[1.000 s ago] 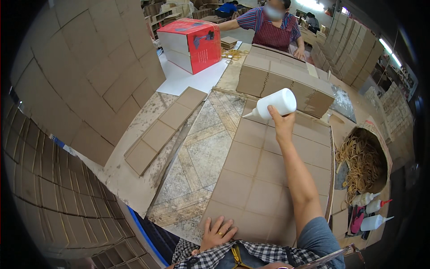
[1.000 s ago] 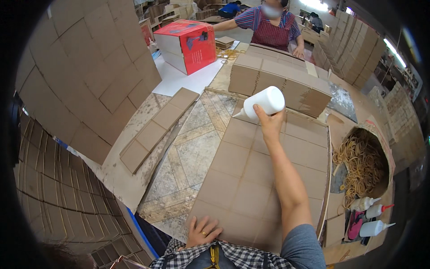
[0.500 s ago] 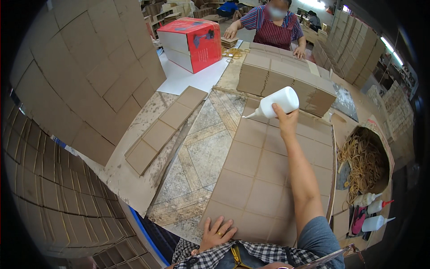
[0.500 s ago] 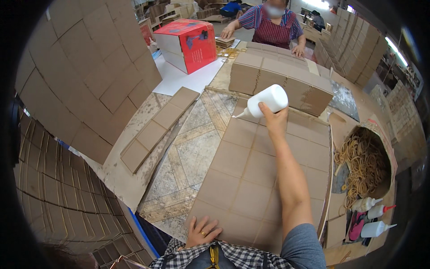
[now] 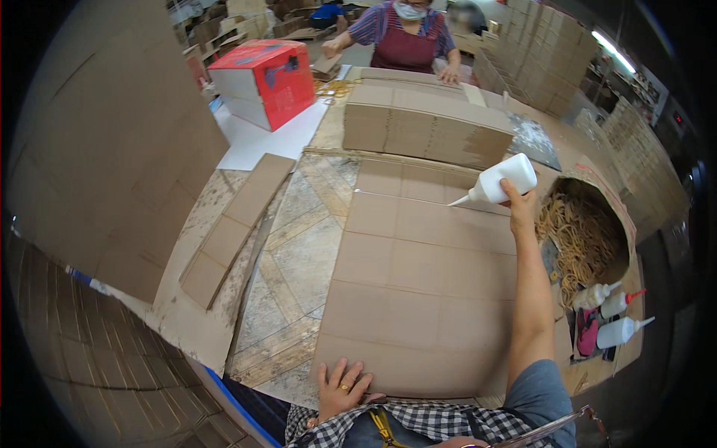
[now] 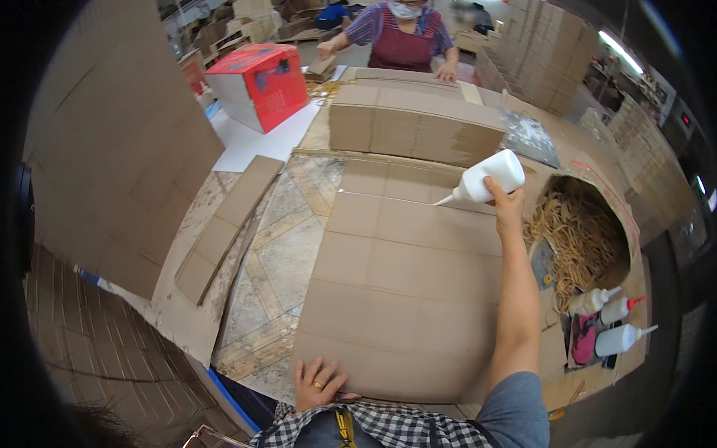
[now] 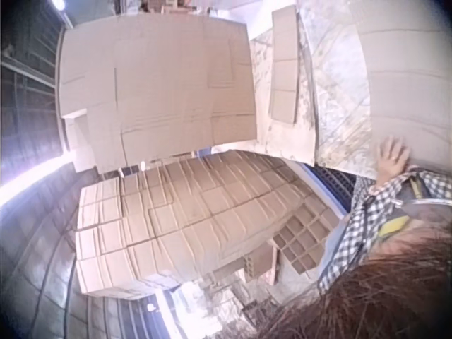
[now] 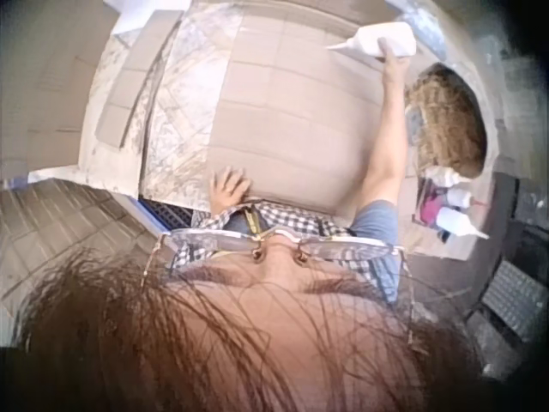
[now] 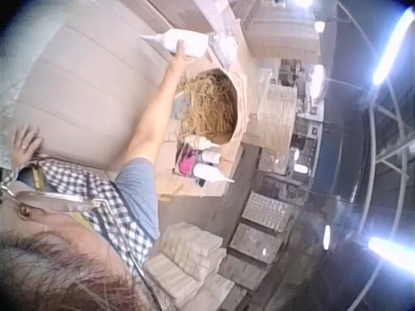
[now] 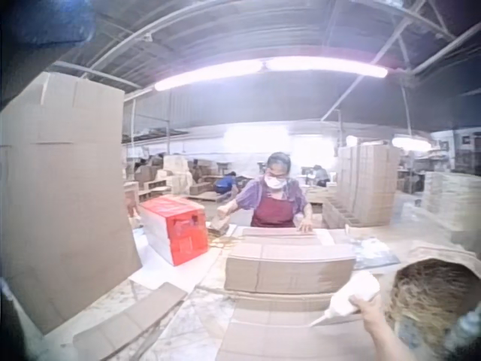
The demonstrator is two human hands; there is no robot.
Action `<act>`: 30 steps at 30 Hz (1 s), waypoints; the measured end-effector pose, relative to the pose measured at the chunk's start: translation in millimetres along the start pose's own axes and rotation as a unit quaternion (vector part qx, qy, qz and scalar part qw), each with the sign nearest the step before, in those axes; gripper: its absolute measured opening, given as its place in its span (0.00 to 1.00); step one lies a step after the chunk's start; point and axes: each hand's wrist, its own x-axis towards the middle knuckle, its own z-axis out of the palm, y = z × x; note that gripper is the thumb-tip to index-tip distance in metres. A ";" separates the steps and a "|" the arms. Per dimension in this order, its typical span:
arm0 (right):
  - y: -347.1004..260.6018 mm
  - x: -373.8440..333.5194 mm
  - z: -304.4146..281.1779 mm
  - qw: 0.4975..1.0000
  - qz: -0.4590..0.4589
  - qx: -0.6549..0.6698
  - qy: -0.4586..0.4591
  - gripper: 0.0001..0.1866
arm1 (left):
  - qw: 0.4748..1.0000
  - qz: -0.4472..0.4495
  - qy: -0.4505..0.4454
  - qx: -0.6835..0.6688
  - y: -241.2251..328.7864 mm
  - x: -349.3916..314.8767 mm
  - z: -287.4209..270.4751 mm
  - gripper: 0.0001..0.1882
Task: Applying glue to cardboard sheets and folding them into small boxes.
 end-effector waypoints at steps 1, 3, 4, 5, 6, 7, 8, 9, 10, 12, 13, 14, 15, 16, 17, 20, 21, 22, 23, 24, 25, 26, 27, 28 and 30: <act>-0.1 2.2 -19.8 1.000 -0.006 -0.012 0.018 0.27 | 1.000 0.004 0.000 0.003 -0.4 0.5 0.0 0.22; 1.5 6.9 -56.2 0.998 -0.019 -0.033 0.048 0.26 | 1.000 0.008 -0.007 0.006 -1.3 -1.4 -0.4 0.23; -4.2 6.1 -70.6 0.997 0.001 -0.037 0.061 0.26 | 1.000 0.010 -0.006 0.007 -1.5 -1.5 -0.9 0.23; -2.8 10.2 -92.5 0.996 -0.019 -0.050 0.070 0.26 | 1.000 0.010 -0.003 0.009 -1.5 -1.7 -0.4 0.24; -0.9 15.1 -118.4 0.994 -0.040 -0.062 0.079 0.26 | 1.000 0.006 -0.010 0.007 -1.8 -2.2 0.5 0.24; -4.2 14.9 -124.3 0.992 -0.059 -0.071 0.083 0.26 | 1.000 0.004 -0.014 0.007 -1.6 -2.0 0.3 0.23; -12.5 11.3 -135.0 0.990 -0.036 -0.091 0.100 0.27 | 1.000 0.001 -0.016 0.006 -1.3 -2.2 0.3 0.23; -13.3 12.9 -150.5 0.989 -0.027 -0.101 0.107 0.28 | 1.000 -0.001 -0.019 0.005 -0.7 -2.5 -0.1 0.23; -13.8 14.2 -161.6 0.986 -0.037 -0.109 0.117 0.29 | 1.000 0.001 -0.019 0.002 0.4 -2.3 -1.2 0.23; -14.2 12.3 -165.1 0.983 -0.048 -0.114 0.136 0.30 | 1.000 0.001 -0.016 -0.003 3.0 0.5 -5.0 0.22; -16.3 9.0 -159.4 0.982 -0.050 -0.111 0.144 0.30 | 1.000 0.003 -0.018 -0.005 3.9 1.3 -6.7 0.22; -19.1 5.9 -155.1 0.981 -0.051 -0.107 0.151 0.31 | 1.000 0.005 -0.019 -0.008 4.3 2.8 -7.9 0.22; -20.5 3.9 -148.2 0.978 -0.063 -0.121 0.159 0.31 | 1.000 0.002 -0.018 -0.009 4.2 3.0 -10.3 0.22; -22.7 0.6 -141.3 0.974 -0.074 -0.135 0.165 0.32 | 1.000 0.001 -0.019 -0.017 4.8 4.1 -12.9 0.22; -26.1 -3.6 -134.5 0.970 -0.086 -0.148 0.171 0.32 | 0.999 -0.001 -0.020 -0.026 6.1 6.2 -15.2 0.21; -39.3 -25.9 -96.0 0.984 -0.079 -0.056 0.149 0.29 | 0.999 -0.007 -0.013 -0.034 7.3 4.5 -15.0 0.21; -46.6 -37.8 -76.2 0.991 -0.059 -0.004 0.123 0.28 | 0.999 -0.001 -0.010 -0.035 7.0 5.5 -16.0 0.21; -47.9 -49.5 -52.9 0.994 -0.047 0.009 0.100 0.27 | 0.999 -0.003 -0.010 -0.047 8.6 6.6 -19.9 0.22; -51.6 -62.7 -29.6 0.996 -0.037 0.021 0.079 0.26 | 0.999 0.000 -0.009 -0.046 9.1 6.9 -22.3 0.21; -56.4 -75.9 -7.5 0.997 -0.029 0.030 0.061 0.26 | 0.999 0.007 -0.007 -0.048 8.0 7.8 -21.1 0.21; -58.7 -91.2 18.7 0.998 -0.018 0.045 0.051 0.25 | 0.999 0.014 -0.005 -0.051 6.8 8.0 -20.5 0.21; -58.3 -103.9 44.4 0.997 -0.009 0.060 0.038 0.24 | 0.999 0.015 -0.003 -0.050 6.6 7.2 -20.6 0.21; -52.8 -111.5 62.1 0.998 0.015 0.061 0.002 0.25 | 0.999 0.016 0.007 -0.049 6.4 7.0 -20.7 0.22; -45.2 -118.2 77.7 0.997 0.038 0.062 -0.033 0.25 | 0.999 0.018 0.015 -0.048 6.3 7.2 -19.7 0.22; -37.6 -130.8 116.8 0.994 0.021 0.095 -0.056 0.27 | 0.999 0.017 0.025 -0.044 5.6 5.2 -18.4 0.23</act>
